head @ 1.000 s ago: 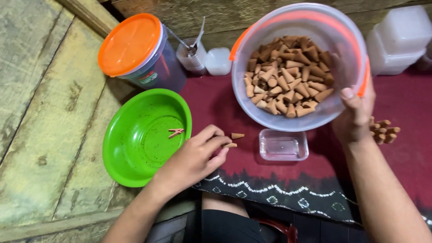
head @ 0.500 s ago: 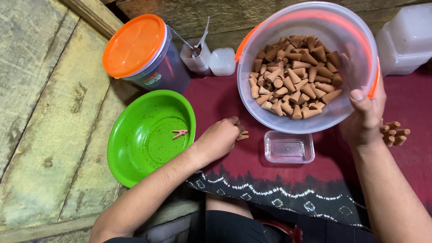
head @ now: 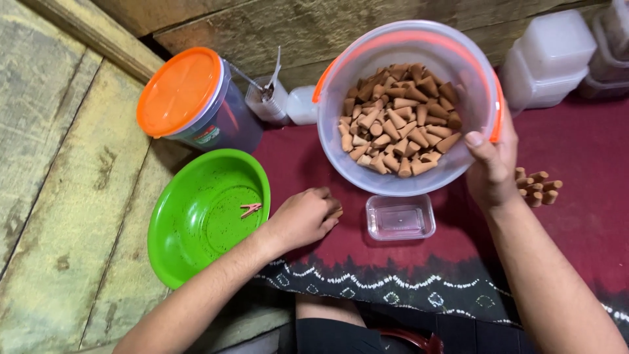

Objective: The person is inspecting incense cones by picking them out of a large bucket and arranging them on a table.

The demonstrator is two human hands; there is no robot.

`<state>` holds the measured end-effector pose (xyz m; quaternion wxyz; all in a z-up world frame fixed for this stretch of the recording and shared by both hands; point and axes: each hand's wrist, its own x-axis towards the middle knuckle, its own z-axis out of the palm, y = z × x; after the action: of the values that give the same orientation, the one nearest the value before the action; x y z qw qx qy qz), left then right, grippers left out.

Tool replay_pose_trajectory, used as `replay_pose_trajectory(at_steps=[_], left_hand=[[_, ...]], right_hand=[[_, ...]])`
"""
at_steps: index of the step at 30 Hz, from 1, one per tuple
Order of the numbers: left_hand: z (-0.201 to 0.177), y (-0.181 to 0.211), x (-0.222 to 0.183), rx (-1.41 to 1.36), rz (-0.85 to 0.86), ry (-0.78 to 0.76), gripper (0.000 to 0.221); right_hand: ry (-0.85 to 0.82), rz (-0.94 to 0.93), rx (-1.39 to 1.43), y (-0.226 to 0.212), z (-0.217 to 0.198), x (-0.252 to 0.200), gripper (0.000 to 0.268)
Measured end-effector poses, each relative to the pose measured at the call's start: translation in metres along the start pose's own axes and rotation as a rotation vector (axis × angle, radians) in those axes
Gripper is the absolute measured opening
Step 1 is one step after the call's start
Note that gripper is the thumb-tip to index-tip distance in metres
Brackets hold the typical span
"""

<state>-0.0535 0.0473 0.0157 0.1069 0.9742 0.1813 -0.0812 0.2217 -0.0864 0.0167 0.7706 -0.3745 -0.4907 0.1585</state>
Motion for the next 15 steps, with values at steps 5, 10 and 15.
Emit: replay_pose_trajectory(at_steps=[5, 10, 15], left_hand=[[-0.019, 0.015, -0.005, -0.001, -0.051, -0.047, 0.026], [-0.076, 0.068, -0.019, -0.172, 0.084, 0.047, 0.031], [-0.103, 0.095, 0.005, -0.165, 0.415, 0.431, 0.019]], right_hand=[[0.035, -0.019, 0.017, 0.007, 0.002, -0.003, 0.077], [0.098, -0.026, 0.026, 0.012, 0.002, -0.003, 0.077], [0.061, -0.009, 0.018, 0.02, -0.008, -0.003, 0.076]])
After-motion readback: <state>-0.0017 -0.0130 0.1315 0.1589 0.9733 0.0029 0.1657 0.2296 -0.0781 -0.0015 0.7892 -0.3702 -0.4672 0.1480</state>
